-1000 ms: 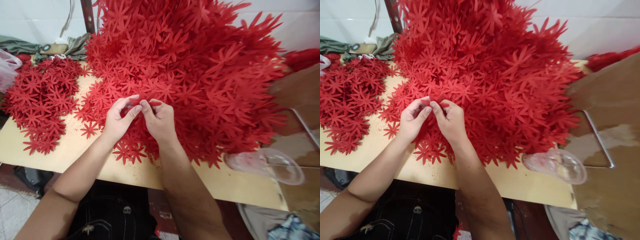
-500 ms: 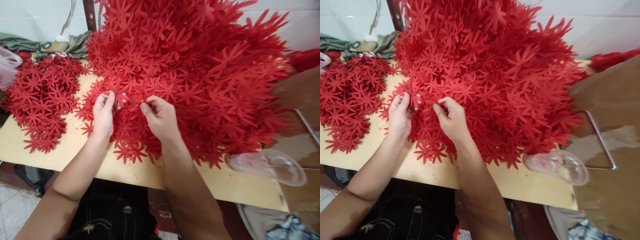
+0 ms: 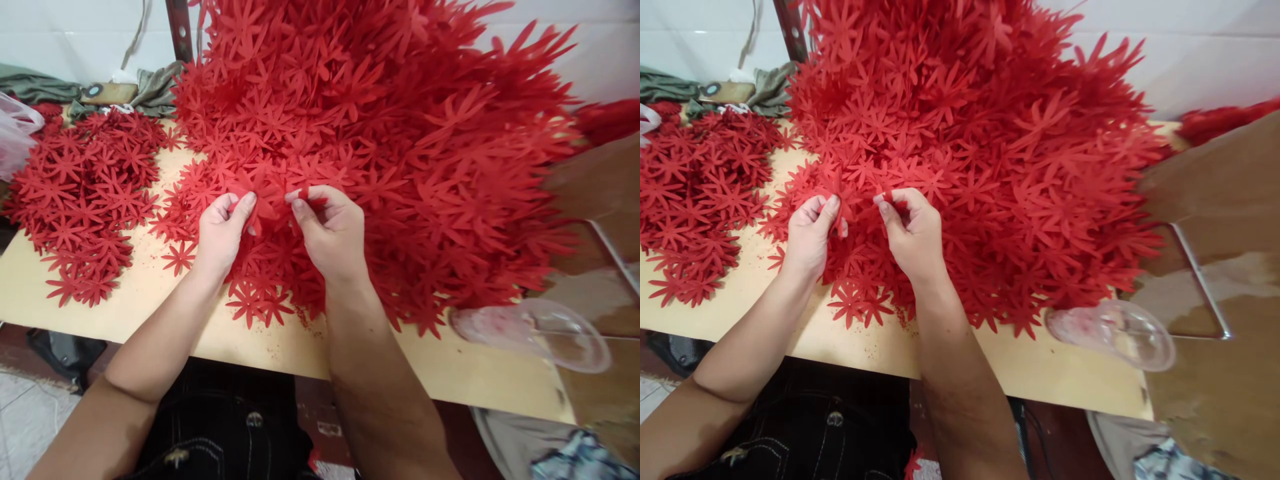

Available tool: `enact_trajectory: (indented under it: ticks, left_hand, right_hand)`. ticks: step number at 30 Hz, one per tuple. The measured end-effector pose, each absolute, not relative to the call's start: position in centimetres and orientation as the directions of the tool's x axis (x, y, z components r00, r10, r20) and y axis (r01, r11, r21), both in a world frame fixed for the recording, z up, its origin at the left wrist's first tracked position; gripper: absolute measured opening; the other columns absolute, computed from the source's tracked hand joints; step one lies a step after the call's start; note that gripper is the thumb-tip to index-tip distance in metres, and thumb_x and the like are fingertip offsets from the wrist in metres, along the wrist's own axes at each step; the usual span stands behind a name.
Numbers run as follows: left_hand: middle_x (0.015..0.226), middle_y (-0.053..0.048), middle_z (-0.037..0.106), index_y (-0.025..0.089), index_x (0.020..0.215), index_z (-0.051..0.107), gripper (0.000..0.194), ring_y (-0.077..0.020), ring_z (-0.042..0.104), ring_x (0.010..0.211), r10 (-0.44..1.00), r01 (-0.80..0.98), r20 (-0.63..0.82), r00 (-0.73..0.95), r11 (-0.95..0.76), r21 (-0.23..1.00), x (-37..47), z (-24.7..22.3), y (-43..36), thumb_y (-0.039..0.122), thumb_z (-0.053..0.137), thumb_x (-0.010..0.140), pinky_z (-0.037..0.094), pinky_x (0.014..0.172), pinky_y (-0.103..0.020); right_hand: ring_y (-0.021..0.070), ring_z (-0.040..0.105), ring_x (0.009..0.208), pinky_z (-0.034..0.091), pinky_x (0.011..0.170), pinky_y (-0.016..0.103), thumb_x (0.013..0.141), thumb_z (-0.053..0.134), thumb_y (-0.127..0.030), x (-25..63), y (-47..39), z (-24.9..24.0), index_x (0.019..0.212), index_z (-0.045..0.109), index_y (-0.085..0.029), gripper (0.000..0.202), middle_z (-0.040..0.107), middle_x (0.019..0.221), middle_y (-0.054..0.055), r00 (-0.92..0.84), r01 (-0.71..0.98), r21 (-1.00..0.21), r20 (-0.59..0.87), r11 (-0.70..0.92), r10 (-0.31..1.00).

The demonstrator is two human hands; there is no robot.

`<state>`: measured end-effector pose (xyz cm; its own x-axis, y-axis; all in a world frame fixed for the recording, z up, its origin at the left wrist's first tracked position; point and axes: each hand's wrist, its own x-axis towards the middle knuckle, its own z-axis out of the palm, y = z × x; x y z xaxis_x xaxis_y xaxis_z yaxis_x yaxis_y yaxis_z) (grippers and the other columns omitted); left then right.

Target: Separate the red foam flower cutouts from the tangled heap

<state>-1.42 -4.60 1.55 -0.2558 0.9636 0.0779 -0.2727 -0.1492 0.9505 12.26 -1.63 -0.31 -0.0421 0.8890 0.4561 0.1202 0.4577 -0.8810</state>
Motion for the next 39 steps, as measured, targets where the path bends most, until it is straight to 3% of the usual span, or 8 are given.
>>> enact_trajectory:
  ticks: [4,9,13,17,20,26,31,39]
  left_hand:
    - [0.042,0.009,0.045,0.017,0.057,0.044,0.038,-0.0019,0.040,0.039,0.967,-0.225,0.074,-0.246,-0.131,0.966,-1.3,1.6,-4.7,0.041,0.066,0.075,0.033,0.044,-0.016]
    - [0.047,0.009,0.047,0.016,0.060,0.047,0.037,-0.0017,0.039,0.041,0.979,-0.205,0.090,-0.185,-0.128,0.970,-0.9,1.7,-5.0,0.041,0.073,0.067,0.031,0.043,-0.018]
    - [0.053,0.007,0.052,0.016,0.066,0.052,0.036,-0.0021,0.044,0.046,0.992,-0.238,0.099,-0.072,-0.114,0.965,-0.8,1.2,-4.9,0.045,0.073,0.066,0.036,0.047,-0.017]
    - [0.068,0.004,0.061,0.016,0.081,0.059,0.030,-0.0054,0.057,0.063,0.996,-0.261,0.056,0.063,-0.038,0.964,-0.8,1.0,-5.0,0.034,0.077,0.065,0.046,0.063,-0.018]
    - [0.070,0.004,0.062,0.016,0.078,0.061,0.026,-0.0057,0.057,0.065,0.997,-0.214,0.046,0.054,-0.033,0.976,-0.9,1.0,-5.1,0.028,0.078,0.063,0.045,0.066,-0.019]
    - [0.054,0.005,0.054,0.014,0.061,0.055,0.036,-0.0034,0.044,0.050,0.997,-0.123,0.064,-0.038,-0.068,0.990,-1.1,1.0,-4.8,0.046,0.072,0.067,0.035,0.051,-0.018]
    - [0.047,0.007,0.041,0.015,0.055,0.046,0.047,-0.0025,0.035,0.045,0.995,-0.059,0.070,-0.076,-0.074,0.995,-1.0,1.1,-4.9,0.056,0.069,0.065,0.029,0.045,-0.019]
    - [0.066,0.005,0.061,0.017,0.076,0.060,0.036,-0.0051,0.054,0.058,0.993,-0.196,0.080,-0.090,-0.097,0.976,-0.8,1.0,-4.8,0.047,0.073,0.064,0.045,0.059,-0.017]
  right_hand:
    - [0.0171,0.062,0.097,0.054,0.084,0.035,0.078,0.062,-0.045,12.3,-1.8,-0.2,0.101,0.064,-0.025,0.030,0.065,0.105,0.005,-0.020,0.149,-0.846,0.515,0.512,0.857]
    - [0.0211,0.048,0.127,0.044,0.104,0.042,0.080,0.059,-0.048,12.1,-2.5,0.6,0.110,0.063,-0.030,0.035,0.056,0.127,0.004,-0.047,0.194,-0.810,0.556,0.553,0.830]
    - [0.0146,0.065,0.091,0.055,0.083,0.033,0.078,0.061,-0.048,11.7,-2.7,0.6,0.093,0.064,-0.025,0.027,0.067,0.093,0.001,-0.163,0.029,-0.899,0.428,0.438,0.889]
    - [0.0068,0.057,0.061,0.052,0.061,0.022,0.076,0.066,-0.044,12.0,-2.1,0.3,0.078,0.059,-0.023,0.022,0.060,0.071,-0.005,-0.092,-0.071,-0.925,0.378,0.372,0.921]
    - [0.0074,0.058,0.066,0.053,0.067,0.024,0.078,0.064,-0.038,12.5,-1.5,0.0,0.078,0.057,-0.023,0.016,0.059,0.075,-0.004,0.064,-0.030,-0.900,0.433,0.435,0.899]
    - [0.0126,0.063,0.089,0.053,0.084,0.032,0.081,0.059,-0.029,13.1,-1.1,0.1,0.084,0.060,-0.023,0.007,0.063,0.090,0.001,0.254,0.161,-0.818,0.575,0.552,0.778]
    - [0.0091,0.060,0.072,0.053,0.070,0.027,0.083,0.057,-0.037,12.8,-1.5,0.4,0.082,0.058,-0.022,0.015,0.060,0.080,-0.002,0.257,0.198,-0.817,0.576,0.542,0.776]
    - [0.0067,0.049,0.049,0.042,0.044,0.022,0.083,0.056,-0.048,12.3,-2.2,0.6,0.073,0.052,-0.024,0.026,0.048,0.060,-0.005,0.151,0.045,-0.892,0.452,0.451,0.879]
